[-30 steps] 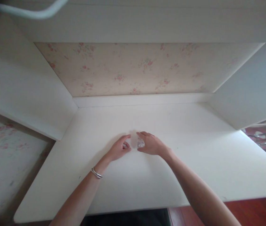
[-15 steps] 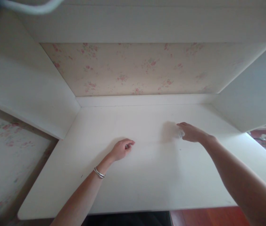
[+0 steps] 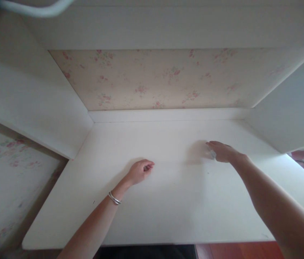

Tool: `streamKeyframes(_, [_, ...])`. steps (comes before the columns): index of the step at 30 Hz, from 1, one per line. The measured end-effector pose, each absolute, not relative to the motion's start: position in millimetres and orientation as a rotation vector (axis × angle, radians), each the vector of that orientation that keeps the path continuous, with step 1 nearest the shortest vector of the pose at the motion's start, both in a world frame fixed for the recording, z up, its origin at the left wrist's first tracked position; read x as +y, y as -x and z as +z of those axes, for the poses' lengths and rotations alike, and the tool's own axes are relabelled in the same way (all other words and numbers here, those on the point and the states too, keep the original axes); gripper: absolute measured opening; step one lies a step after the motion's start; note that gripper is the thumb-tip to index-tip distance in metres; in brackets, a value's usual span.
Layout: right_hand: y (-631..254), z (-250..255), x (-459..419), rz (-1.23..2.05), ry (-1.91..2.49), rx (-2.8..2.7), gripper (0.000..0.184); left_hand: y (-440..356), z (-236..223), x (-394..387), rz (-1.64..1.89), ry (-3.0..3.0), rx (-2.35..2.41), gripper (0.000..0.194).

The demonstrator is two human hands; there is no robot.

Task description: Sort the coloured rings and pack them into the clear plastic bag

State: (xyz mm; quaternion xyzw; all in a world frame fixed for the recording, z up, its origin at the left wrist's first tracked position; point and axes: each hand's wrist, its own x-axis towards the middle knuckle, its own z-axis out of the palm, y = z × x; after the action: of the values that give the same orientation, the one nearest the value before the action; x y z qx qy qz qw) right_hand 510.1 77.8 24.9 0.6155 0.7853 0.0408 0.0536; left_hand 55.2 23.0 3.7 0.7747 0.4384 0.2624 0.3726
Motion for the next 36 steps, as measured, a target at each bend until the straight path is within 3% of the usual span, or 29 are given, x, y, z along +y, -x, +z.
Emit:
streamKeyframes(3, [-482.8,39.5,69.2,0.136,-1.811,2.307,0.078,-55.1,5.2,22.8,0.644,-2.006,1.142,0.025])
streamKeyframes(6, [-430.1,53.7,55.4,0.125,-1.746,2.468,0.066,-56.3,7.5,21.6,0.624,-2.018,1.177,0.021])
streamKeyframes(10, [-338.9,52.0,32.7,-0.431,-1.934,2.633,0.034,-59.4,11.4,17.7,0.633,-1.975,1.198,0.024])
streamKeyframes(16, [-234.4,31.8,8.6,-1.152,-1.983,2.824,0.027,-62.6,15.2,14.7,0.665,-1.904,1.264,0.034])
streamKeyframes(23, [-210.6,9.6,0.1,-1.127,-2.133,2.86,0.025,-64.6,6.4,16.5,0.69,-1.937,1.389,0.009])
streamKeyframes(36, [-212.3,6.1,0.4,-1.049,-2.13,2.831,0.022,-64.4,7.4,13.1,0.617,-2.051,1.385,0.005])
